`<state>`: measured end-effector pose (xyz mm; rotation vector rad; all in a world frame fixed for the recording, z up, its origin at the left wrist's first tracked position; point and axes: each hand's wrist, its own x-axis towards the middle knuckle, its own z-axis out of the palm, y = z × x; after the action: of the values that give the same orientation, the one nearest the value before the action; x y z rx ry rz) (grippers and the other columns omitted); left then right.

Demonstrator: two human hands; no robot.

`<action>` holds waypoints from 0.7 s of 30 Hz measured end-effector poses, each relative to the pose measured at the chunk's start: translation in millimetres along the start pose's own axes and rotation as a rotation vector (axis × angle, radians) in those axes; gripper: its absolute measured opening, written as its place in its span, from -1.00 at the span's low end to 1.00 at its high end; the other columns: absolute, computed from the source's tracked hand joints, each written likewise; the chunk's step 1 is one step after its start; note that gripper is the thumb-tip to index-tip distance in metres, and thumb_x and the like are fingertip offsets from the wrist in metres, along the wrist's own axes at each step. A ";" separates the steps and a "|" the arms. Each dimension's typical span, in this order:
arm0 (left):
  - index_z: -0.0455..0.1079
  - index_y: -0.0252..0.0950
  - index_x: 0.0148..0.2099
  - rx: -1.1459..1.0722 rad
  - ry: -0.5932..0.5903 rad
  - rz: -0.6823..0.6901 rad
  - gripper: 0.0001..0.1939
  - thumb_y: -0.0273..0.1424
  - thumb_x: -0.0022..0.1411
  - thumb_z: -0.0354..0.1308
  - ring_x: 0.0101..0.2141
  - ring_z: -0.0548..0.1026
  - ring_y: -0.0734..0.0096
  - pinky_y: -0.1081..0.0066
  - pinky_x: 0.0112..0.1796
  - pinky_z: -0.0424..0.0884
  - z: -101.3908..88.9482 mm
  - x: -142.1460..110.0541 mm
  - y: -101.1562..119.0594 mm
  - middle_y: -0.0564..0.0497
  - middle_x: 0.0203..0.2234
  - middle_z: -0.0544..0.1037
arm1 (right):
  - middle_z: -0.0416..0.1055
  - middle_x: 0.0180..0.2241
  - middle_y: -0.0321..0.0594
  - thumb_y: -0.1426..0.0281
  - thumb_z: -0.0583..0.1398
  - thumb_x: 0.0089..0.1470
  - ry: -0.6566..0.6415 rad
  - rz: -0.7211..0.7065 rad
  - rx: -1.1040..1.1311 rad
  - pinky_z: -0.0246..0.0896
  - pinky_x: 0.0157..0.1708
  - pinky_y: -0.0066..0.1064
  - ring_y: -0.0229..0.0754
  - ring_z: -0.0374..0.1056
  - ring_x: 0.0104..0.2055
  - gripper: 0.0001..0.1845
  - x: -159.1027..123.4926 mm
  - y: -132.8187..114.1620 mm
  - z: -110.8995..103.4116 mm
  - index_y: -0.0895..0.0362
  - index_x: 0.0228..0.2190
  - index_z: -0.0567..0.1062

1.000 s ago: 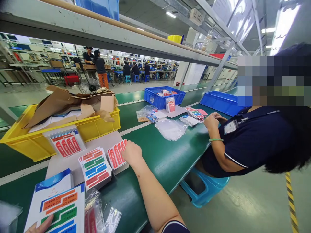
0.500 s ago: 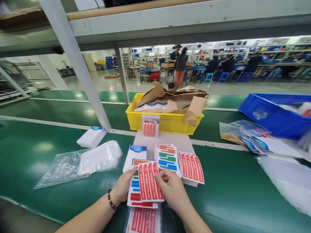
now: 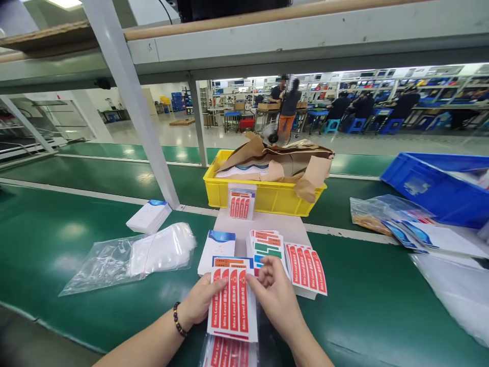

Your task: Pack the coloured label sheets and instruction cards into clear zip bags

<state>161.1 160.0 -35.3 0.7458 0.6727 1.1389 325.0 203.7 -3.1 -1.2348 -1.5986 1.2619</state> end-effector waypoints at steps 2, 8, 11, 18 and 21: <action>0.35 -0.43 -0.11 0.048 -0.031 -0.032 -0.58 -0.20 0.08 0.10 -0.34 0.47 0.24 0.29 -0.24 0.32 -0.6 -2.1 1.3 -0.18 -0.32 0.50 | 0.31 -0.53 -0.33 0.16 0.22 -0.17 -0.168 0.108 0.264 0.14 -0.61 -0.49 -0.29 0.27 -0.57 -0.57 -0.5 -7.1 -1.7 0.10 -0.27 0.29; 0.42 -0.38 -0.22 0.610 -0.061 0.038 -0.63 -0.18 0.05 0.10 -0.38 0.41 0.32 0.41 -0.31 0.27 -6.0 -6.1 17.5 -0.08 -0.38 0.49 | 0.47 -0.41 -0.18 0.25 0.28 -0.22 -0.021 0.128 0.482 0.29 -0.44 -0.35 -0.17 0.39 -0.43 -0.63 9.8 -0.8 -18.5 0.16 -0.32 0.41; 0.45 -0.34 -0.37 1.024 -0.053 0.171 -0.82 -0.34 0.07 0.09 -0.41 0.35 0.39 0.47 -0.34 0.23 -5.7 -5.2 24.1 -0.02 -0.49 0.45 | 0.47 -0.44 -0.25 0.28 0.28 -0.20 0.235 0.067 0.585 0.32 -0.46 -0.37 -0.20 0.40 -0.46 -0.61 18.3 9.7 -25.0 0.12 -0.27 0.40; 0.48 -0.26 -0.33 1.053 -0.127 0.202 -0.79 -0.34 0.14 0.02 -0.30 0.38 0.33 0.44 -0.20 0.24 -1.9 -8.6 23.6 -0.07 -0.37 0.49 | 0.45 -0.39 -0.23 0.31 0.16 -0.04 0.028 -0.062 0.504 0.32 -0.37 -0.36 -0.23 0.40 -0.41 -0.71 13.7 7.3 -15.8 0.17 -0.24 0.33; 0.50 -0.22 -0.36 1.012 0.026 0.119 -0.77 -0.24 0.08 0.08 -0.24 0.38 0.23 0.42 -0.16 0.25 -4.8 -12.1 20.9 -0.06 -0.34 0.48 | 0.43 -0.43 -0.27 0.34 0.15 -0.06 0.011 -0.104 0.415 0.30 -0.35 -0.38 -0.25 0.39 -0.41 -0.73 7.1 0.7 -18.7 0.17 -0.26 0.33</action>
<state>142.5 154.3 -20.2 1.6361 1.2588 0.8673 340.8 215.4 0.7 -0.8852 -1.2890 1.4267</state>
